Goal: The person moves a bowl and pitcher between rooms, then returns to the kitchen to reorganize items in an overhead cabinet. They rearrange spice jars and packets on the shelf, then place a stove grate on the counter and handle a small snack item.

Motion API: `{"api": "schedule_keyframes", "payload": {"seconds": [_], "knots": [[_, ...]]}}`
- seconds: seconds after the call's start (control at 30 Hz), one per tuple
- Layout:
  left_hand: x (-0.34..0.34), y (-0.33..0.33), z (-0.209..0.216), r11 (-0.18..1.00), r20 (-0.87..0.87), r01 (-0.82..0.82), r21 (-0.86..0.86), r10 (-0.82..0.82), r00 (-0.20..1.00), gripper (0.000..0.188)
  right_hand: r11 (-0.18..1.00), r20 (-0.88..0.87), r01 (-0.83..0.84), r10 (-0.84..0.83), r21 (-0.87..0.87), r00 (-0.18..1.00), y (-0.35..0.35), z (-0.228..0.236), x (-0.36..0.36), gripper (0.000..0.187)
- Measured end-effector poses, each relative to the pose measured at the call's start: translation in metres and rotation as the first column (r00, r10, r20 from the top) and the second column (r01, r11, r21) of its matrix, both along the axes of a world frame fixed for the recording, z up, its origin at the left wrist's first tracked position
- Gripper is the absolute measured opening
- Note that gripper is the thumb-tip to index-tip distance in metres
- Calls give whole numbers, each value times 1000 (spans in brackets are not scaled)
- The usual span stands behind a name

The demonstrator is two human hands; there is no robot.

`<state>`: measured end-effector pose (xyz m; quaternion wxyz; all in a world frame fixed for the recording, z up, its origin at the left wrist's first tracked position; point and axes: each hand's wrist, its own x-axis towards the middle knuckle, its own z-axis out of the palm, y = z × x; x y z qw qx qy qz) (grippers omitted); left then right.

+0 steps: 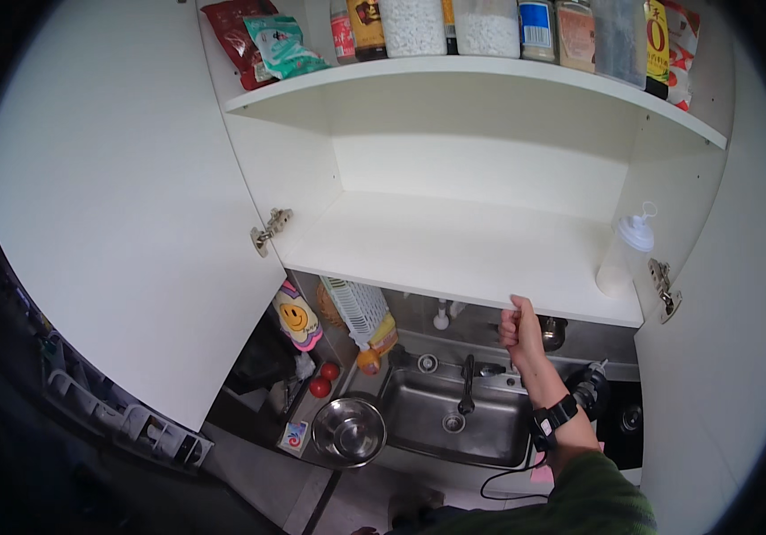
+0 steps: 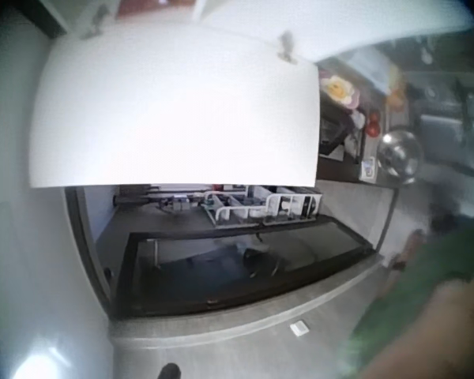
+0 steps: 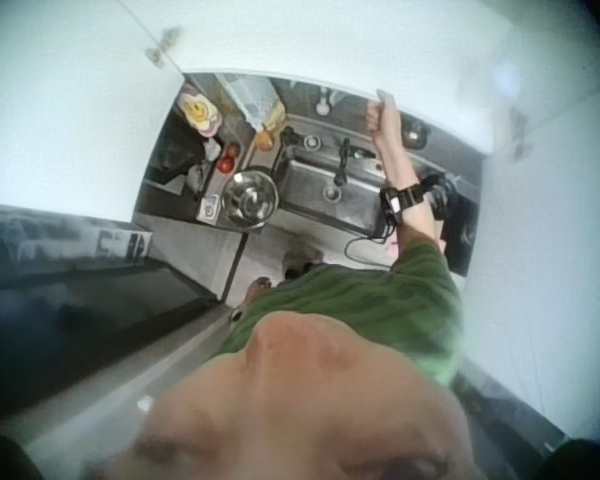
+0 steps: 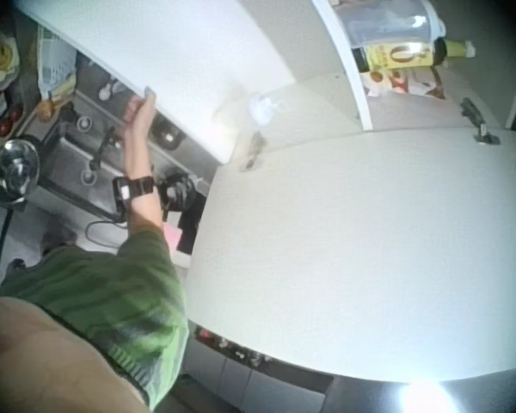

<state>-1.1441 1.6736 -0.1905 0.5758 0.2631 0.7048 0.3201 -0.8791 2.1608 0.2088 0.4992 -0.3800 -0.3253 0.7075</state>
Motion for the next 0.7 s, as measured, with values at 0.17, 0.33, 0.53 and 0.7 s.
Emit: {"api": "schedule_keyframes", "payload": {"seconds": [0.17, 0.33, 0.53, 0.7], "knots": [[5, 11, 21, 969, -415, 246, -7, -227, 881, 39, 998, 22, 46, -47, 53, 999, -2, -3, -3, 44], [5, 12, 27, 995, -190, 100, 29, -93, 977, 40, 993, 20, 76, -78, 90, 997, -6, -4, -8, 46], [-16, 24, 43, 960, -327, 271, 71, -234, 915, 45, 996, 20, 31, -33, 83, 999, -2, -5, -6, 45], [-29, 92, 111, 938, -245, 294, 182, -247, 938, 51, 996, 8, 34, -35, 77, 999, -2, -6, -4, 42]]}}
